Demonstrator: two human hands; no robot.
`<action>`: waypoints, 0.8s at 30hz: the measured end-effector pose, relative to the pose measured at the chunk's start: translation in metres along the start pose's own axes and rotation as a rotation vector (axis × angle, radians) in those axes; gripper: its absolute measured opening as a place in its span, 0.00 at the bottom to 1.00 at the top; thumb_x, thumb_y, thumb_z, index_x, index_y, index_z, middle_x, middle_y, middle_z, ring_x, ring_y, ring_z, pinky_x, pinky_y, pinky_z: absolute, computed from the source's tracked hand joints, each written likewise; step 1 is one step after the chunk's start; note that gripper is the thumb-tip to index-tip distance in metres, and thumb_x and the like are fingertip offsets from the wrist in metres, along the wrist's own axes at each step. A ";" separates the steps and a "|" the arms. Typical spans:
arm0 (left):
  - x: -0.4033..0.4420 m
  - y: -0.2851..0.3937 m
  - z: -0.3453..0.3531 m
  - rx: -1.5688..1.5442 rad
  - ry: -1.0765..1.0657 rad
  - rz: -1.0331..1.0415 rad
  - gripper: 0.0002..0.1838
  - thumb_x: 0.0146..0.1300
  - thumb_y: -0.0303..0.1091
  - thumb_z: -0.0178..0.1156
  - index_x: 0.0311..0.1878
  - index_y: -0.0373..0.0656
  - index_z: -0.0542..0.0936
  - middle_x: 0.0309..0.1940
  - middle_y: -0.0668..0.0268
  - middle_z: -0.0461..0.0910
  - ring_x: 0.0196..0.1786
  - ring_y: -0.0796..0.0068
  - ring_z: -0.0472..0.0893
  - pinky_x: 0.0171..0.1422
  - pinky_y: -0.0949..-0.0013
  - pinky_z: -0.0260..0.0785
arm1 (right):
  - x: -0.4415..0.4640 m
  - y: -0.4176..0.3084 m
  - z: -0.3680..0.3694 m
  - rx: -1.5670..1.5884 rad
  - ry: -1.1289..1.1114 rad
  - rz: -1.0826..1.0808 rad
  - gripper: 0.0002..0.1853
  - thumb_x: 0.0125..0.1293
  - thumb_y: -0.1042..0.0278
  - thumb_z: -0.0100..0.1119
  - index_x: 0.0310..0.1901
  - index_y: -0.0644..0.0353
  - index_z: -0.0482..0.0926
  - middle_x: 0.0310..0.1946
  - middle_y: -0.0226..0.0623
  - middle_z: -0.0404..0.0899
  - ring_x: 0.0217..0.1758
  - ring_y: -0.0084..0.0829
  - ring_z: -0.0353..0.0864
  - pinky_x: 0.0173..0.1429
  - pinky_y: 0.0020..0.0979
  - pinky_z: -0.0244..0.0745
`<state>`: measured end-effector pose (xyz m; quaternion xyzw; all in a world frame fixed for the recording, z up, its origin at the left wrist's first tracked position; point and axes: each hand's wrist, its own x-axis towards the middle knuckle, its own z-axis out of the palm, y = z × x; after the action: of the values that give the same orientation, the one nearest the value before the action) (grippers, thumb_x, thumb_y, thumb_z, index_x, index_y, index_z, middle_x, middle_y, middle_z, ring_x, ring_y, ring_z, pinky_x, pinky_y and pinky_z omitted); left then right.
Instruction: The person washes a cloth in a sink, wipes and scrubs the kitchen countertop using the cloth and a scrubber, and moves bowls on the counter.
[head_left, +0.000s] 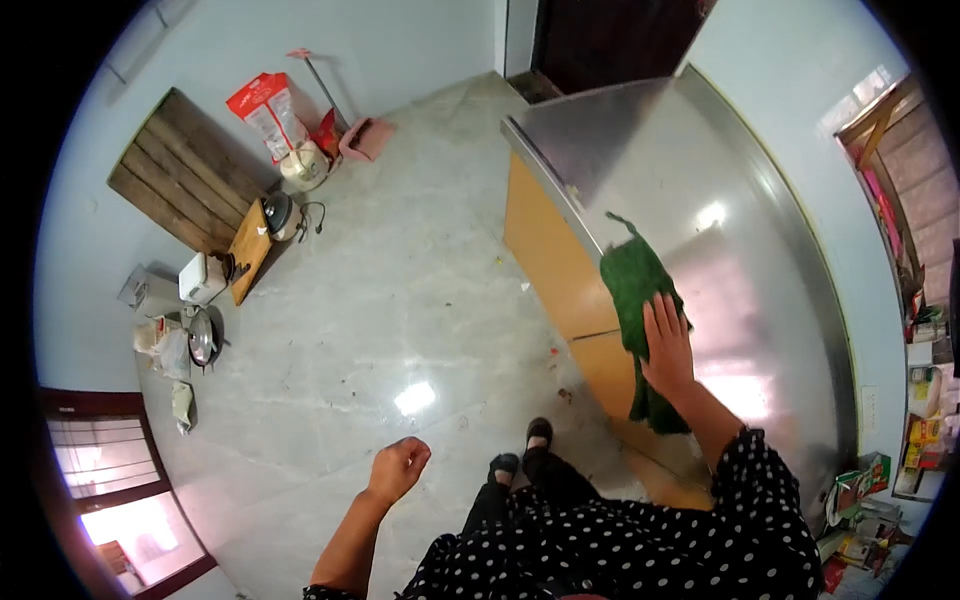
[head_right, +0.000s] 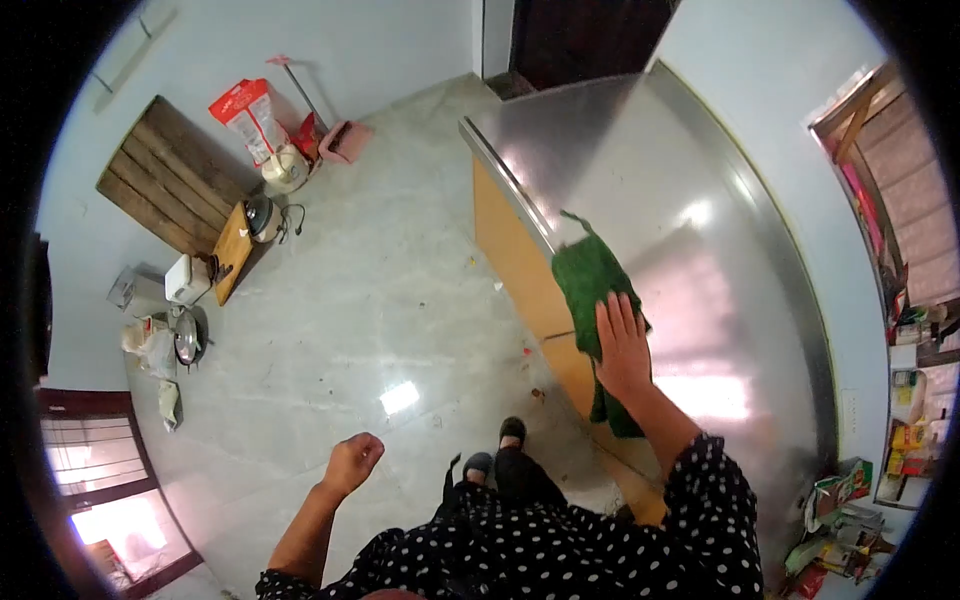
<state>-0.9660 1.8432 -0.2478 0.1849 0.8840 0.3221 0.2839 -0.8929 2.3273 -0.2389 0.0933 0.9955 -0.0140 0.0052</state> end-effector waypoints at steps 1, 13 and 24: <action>-0.004 0.005 0.007 0.005 -0.022 -0.018 0.05 0.60 0.33 0.63 0.35 0.41 0.80 0.30 0.59 0.83 0.31 0.60 0.82 0.35 0.64 0.74 | 0.022 -0.003 -0.007 0.065 -0.001 0.002 0.46 0.52 0.70 0.67 0.71 0.60 0.53 0.74 0.48 0.48 0.77 0.50 0.47 0.74 0.54 0.49; 0.107 0.131 0.031 0.079 0.000 0.224 0.04 0.60 0.30 0.63 0.36 0.42 0.79 0.32 0.59 0.82 0.33 0.58 0.82 0.37 0.63 0.74 | 0.286 -0.038 0.010 0.137 0.128 -0.056 0.39 0.58 0.59 0.61 0.70 0.59 0.58 0.74 0.43 0.51 0.77 0.43 0.47 0.76 0.48 0.47; 0.171 0.069 -0.048 -0.027 0.061 0.151 0.03 0.61 0.26 0.62 0.37 0.39 0.79 0.34 0.60 0.82 0.33 0.65 0.82 0.34 0.68 0.74 | 0.153 -0.008 -0.022 0.185 -0.008 -0.123 0.44 0.49 0.66 0.69 0.68 0.62 0.60 0.73 0.47 0.52 0.77 0.48 0.48 0.72 0.54 0.53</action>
<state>-1.1178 1.9582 -0.2364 0.2374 0.8712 0.3603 0.2341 -1.0448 2.3482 -0.2185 0.0323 0.9938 -0.1064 -0.0004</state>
